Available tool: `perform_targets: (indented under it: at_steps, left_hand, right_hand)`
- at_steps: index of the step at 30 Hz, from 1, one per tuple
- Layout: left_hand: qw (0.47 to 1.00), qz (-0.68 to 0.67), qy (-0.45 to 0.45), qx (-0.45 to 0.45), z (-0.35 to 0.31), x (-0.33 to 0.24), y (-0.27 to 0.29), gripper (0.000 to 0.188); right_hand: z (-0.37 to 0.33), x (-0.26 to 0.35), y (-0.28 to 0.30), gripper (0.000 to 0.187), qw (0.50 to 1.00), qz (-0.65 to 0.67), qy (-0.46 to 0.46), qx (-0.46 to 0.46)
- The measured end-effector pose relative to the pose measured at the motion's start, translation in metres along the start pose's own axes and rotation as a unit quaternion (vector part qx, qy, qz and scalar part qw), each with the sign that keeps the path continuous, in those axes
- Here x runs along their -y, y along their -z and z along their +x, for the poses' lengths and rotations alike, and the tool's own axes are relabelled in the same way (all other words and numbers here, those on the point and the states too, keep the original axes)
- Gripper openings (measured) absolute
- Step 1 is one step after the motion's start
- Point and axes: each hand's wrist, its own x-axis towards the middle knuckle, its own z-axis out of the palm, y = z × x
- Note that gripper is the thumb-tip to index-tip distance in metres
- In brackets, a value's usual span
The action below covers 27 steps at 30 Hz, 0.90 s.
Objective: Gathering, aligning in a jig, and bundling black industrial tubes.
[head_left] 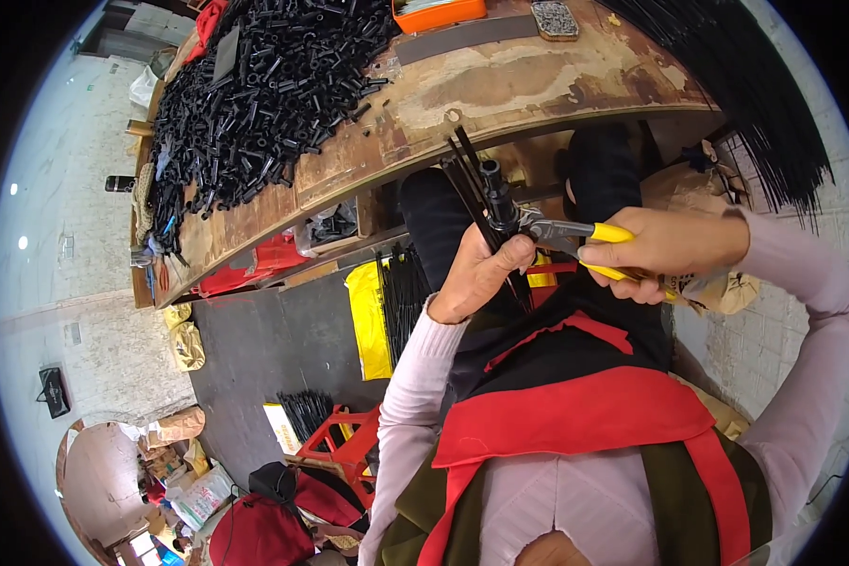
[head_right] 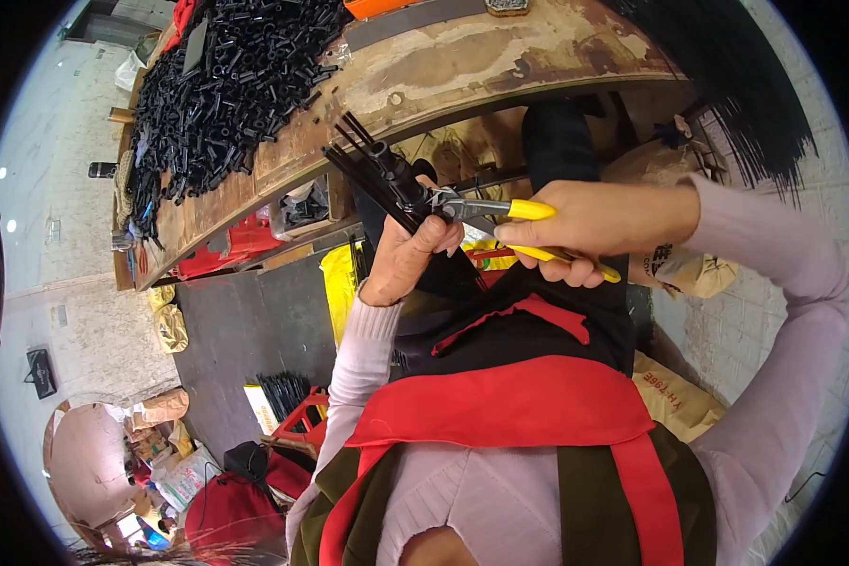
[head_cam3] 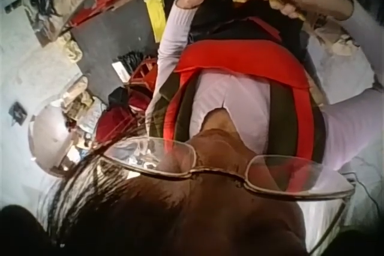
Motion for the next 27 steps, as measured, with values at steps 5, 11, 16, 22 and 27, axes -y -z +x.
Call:
perform_targets:
  at_steps: [5,11,16,22,27]
  left_hand:
    - [1.0,-0.013,0.005,0.004,0.003,0.002,0.007,0.038]
    - [0.999,-0.006,-0.014,-0.035,0.004,0.002,-0.007,0.024]
    - [0.995,0.044,-0.033,-0.084,0.004,0.008,-0.012,0.015]
    - [0.995,-0.003,-0.035,-0.092,-0.004,0.0,-0.002,0.018]
    - [0.99,-0.048,-0.048,-0.123,-0.009,0.003,-0.002,0.02]
  right_hand:
    - [0.027,-0.033,-0.028,0.028,0.985,0.043,0.137,-0.092]
    - [-0.021,0.033,-0.008,0.04,0.98,-0.169,-0.036,-0.103]
    - [-0.027,0.06,-0.012,0.038,0.949,-0.274,-0.082,-0.135]
    - [0.016,0.001,-0.01,0.038,0.957,-0.214,0.173,-0.09]
    - [0.017,-0.015,-0.02,0.05,0.811,-0.399,0.314,-0.291]
